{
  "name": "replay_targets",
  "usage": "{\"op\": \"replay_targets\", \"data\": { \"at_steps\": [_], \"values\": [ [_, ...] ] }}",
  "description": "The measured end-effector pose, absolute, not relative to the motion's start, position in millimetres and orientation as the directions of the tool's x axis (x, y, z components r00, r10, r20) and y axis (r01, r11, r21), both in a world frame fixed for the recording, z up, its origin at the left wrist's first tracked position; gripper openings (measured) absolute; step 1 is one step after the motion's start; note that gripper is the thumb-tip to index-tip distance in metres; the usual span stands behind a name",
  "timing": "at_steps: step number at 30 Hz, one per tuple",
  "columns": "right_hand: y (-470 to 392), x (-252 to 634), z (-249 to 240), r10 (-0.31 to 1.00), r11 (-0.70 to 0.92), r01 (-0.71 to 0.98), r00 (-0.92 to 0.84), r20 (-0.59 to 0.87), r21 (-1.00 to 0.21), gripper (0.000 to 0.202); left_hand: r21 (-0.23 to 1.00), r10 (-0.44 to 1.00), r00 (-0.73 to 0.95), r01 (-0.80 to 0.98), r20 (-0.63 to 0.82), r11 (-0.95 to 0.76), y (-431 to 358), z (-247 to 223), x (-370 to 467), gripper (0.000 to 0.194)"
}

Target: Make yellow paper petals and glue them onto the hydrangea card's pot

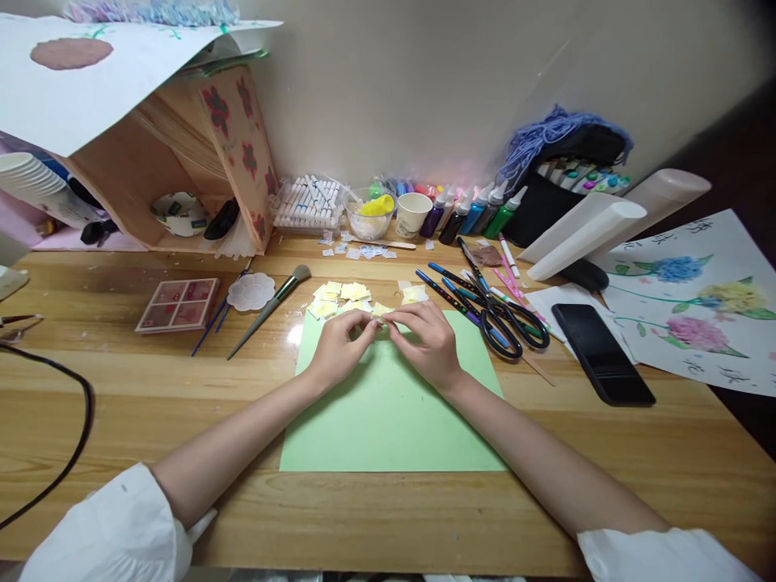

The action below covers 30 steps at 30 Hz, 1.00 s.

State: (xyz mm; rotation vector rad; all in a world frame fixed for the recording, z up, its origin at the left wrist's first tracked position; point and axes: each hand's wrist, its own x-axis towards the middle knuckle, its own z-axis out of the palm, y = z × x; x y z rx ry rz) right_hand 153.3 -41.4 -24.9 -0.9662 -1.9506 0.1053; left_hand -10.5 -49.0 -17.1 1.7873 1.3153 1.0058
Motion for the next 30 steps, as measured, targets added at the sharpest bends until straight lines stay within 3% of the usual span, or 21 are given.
{"op": "replay_targets", "data": {
  "at_steps": [30],
  "values": [
    [-41.8,154.2,-26.0,0.689,0.68,0.576,-0.288,0.665,-0.454,0.014,0.855,0.946,0.261,0.43,0.191,-0.29,-49.9,-14.4,-12.4,0.028]
  ]
}}
